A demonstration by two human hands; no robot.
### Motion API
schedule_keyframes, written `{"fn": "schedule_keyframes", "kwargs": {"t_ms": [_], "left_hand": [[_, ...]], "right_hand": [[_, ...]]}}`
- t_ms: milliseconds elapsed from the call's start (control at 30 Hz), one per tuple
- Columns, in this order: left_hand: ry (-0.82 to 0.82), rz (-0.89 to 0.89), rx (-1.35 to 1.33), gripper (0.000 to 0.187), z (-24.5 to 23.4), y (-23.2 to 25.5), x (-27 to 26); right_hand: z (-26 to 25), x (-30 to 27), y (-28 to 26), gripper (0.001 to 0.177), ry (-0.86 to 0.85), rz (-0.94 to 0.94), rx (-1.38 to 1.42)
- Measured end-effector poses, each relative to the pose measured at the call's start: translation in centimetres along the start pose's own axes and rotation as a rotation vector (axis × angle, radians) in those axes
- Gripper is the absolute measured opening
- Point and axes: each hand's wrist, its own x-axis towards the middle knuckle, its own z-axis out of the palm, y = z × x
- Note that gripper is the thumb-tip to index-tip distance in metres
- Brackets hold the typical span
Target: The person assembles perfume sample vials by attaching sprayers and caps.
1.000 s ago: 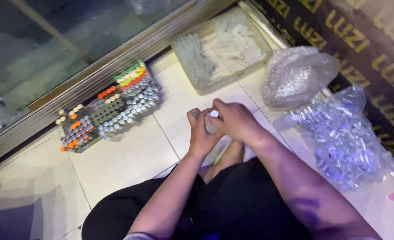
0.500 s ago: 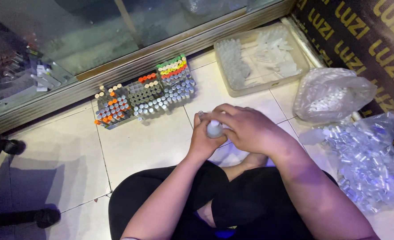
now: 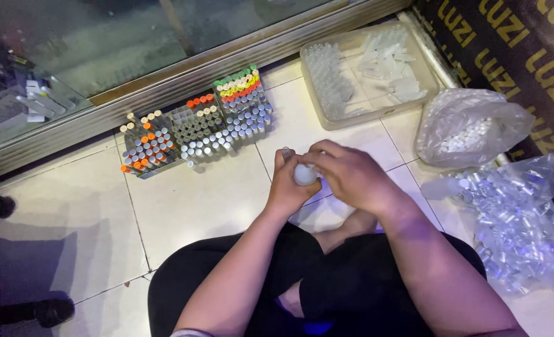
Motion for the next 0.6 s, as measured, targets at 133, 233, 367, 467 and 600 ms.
{"fn": "schedule_keyframes", "kwargs": {"t_ms": [133, 233, 367, 467, 600], "left_hand": [[0.009, 0.039, 0.025, 0.044, 0.0, -0.2, -0.1], [0.012, 0.06, 0.038, 0.043, -0.1, 0.3, -0.1], [0.034, 0.058, 0.045, 0.041, -0.1, 0.4, -0.3], [0.048, 0.062, 0.033, 0.042, -0.2, 0.1, -0.2], [0.04, 0.055, 0.04, 0.041, -1.0, 0.8, -0.2]], "right_hand": [[-0.1, -0.4, 4.7, 0.028, 0.061, 0.278, 0.189], [3.7, -1.6, 11.8, 0.025, -0.022, 0.545, 0.146], [12.0, -3.0, 17.6, 0.02, -0.253, 0.704, -0.013], [15.4, -3.2, 19.1, 0.021, -0.318, 0.786, -0.137], [16.2, -2.7, 18.2, 0.021, -0.306, 0.802, -0.139]]}}
